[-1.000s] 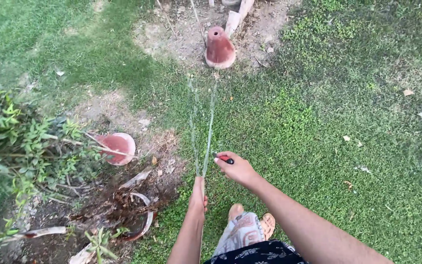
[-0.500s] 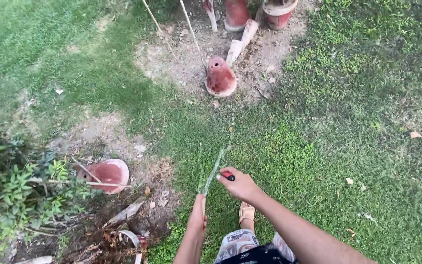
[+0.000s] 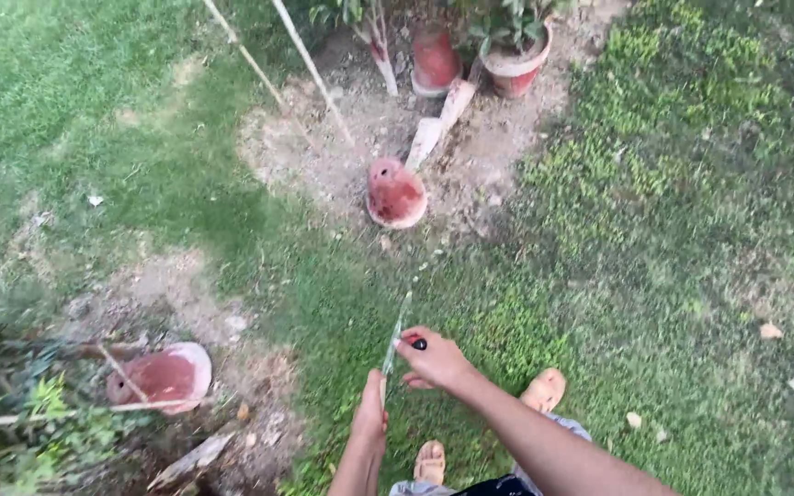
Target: Cutting a garden hose and tending to a potted plant outdoors.
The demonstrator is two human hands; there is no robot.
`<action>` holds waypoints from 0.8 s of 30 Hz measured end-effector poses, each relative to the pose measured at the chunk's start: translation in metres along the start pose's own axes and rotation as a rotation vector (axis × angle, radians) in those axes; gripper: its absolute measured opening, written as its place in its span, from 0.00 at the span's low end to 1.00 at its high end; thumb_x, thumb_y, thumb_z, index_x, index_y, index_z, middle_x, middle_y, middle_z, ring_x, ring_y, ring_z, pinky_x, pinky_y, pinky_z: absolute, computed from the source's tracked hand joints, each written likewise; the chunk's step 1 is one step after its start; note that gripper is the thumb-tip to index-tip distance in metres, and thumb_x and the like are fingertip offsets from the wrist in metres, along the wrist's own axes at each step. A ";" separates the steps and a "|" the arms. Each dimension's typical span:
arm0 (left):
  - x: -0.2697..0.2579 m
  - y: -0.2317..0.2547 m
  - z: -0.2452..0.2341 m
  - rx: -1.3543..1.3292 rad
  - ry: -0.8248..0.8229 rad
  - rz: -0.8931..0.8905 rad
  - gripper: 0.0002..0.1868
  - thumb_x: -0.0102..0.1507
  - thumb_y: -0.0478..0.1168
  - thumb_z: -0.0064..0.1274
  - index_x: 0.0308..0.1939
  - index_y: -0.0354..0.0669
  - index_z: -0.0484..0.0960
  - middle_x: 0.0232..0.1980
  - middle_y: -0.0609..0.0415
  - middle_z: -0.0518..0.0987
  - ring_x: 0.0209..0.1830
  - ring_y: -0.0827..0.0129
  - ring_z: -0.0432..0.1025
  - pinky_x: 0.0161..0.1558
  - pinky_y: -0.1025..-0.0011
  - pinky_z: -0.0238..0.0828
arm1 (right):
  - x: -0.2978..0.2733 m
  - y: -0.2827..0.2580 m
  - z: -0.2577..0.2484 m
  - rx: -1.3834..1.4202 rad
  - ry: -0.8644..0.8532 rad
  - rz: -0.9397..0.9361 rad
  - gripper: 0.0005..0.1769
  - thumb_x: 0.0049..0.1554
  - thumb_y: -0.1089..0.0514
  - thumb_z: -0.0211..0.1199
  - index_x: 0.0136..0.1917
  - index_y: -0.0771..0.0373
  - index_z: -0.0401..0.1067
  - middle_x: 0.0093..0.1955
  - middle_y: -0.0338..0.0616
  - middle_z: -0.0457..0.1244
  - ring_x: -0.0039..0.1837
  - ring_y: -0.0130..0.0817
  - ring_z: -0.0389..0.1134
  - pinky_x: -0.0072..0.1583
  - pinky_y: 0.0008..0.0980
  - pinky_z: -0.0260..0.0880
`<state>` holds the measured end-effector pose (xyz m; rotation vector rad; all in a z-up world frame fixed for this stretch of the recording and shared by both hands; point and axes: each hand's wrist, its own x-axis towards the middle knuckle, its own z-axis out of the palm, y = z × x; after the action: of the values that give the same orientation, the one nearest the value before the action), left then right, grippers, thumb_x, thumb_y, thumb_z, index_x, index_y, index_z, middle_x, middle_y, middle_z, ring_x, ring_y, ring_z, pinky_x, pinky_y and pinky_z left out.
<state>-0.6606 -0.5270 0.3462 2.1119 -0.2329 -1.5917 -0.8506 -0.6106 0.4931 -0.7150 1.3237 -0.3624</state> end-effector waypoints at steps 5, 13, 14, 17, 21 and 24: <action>0.001 0.028 0.082 -0.065 0.047 0.024 0.39 0.55 0.80 0.47 0.35 0.47 0.82 0.25 0.58 0.62 0.23 0.71 0.56 0.25 0.70 0.47 | 0.019 -0.030 -0.089 -0.052 -0.057 -0.012 0.23 0.60 0.43 0.61 0.65 0.52 0.72 0.49 0.40 0.67 0.44 0.32 0.77 0.43 0.29 0.79; -0.007 0.076 0.150 0.044 0.136 0.010 0.42 0.55 0.83 0.45 0.31 0.44 0.75 0.25 0.60 0.62 0.24 0.69 0.54 0.27 0.68 0.43 | 0.039 -0.042 -0.167 -0.069 -0.167 -0.010 0.19 0.61 0.49 0.62 0.65 0.51 0.72 0.41 0.39 0.67 0.40 0.27 0.70 0.42 0.27 0.76; -0.008 0.082 0.158 0.045 0.140 0.007 0.42 0.55 0.83 0.45 0.31 0.44 0.75 0.25 0.60 0.62 0.24 0.69 0.54 0.27 0.68 0.43 | 0.043 -0.045 -0.171 -0.067 -0.171 -0.008 0.19 0.61 0.49 0.62 0.65 0.51 0.72 0.41 0.39 0.67 0.40 0.27 0.70 0.42 0.27 0.76; -0.015 0.099 0.184 0.060 0.145 0.014 0.43 0.56 0.80 0.46 0.37 0.41 0.79 0.28 0.56 0.64 0.27 0.67 0.57 0.29 0.66 0.47 | 0.071 -0.038 -0.184 -0.070 -0.116 -0.006 0.19 0.60 0.52 0.63 0.65 0.53 0.73 0.39 0.37 0.69 0.41 0.26 0.72 0.42 0.27 0.77; -0.025 0.119 0.210 0.032 0.093 0.034 0.43 0.57 0.77 0.41 0.55 0.47 0.82 0.37 0.54 0.70 0.34 0.66 0.59 0.35 0.67 0.53 | 0.080 -0.054 -0.200 0.153 -0.194 0.038 0.21 0.61 0.52 0.62 0.66 0.55 0.68 0.40 0.42 0.67 0.40 0.32 0.69 0.42 0.33 0.72; -0.006 0.128 0.225 -0.013 0.068 0.045 0.44 0.57 0.77 0.42 0.56 0.44 0.84 0.37 0.54 0.68 0.34 0.66 0.57 0.35 0.67 0.51 | 0.076 -0.079 -0.216 0.112 -0.173 0.115 0.19 0.63 0.50 0.59 0.66 0.53 0.68 0.43 0.43 0.69 0.45 0.33 0.74 0.50 0.34 0.78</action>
<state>-0.8546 -0.6971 0.3657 2.1322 -0.2452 -1.4888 -1.0281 -0.7734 0.4711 -0.5608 1.1658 -0.2740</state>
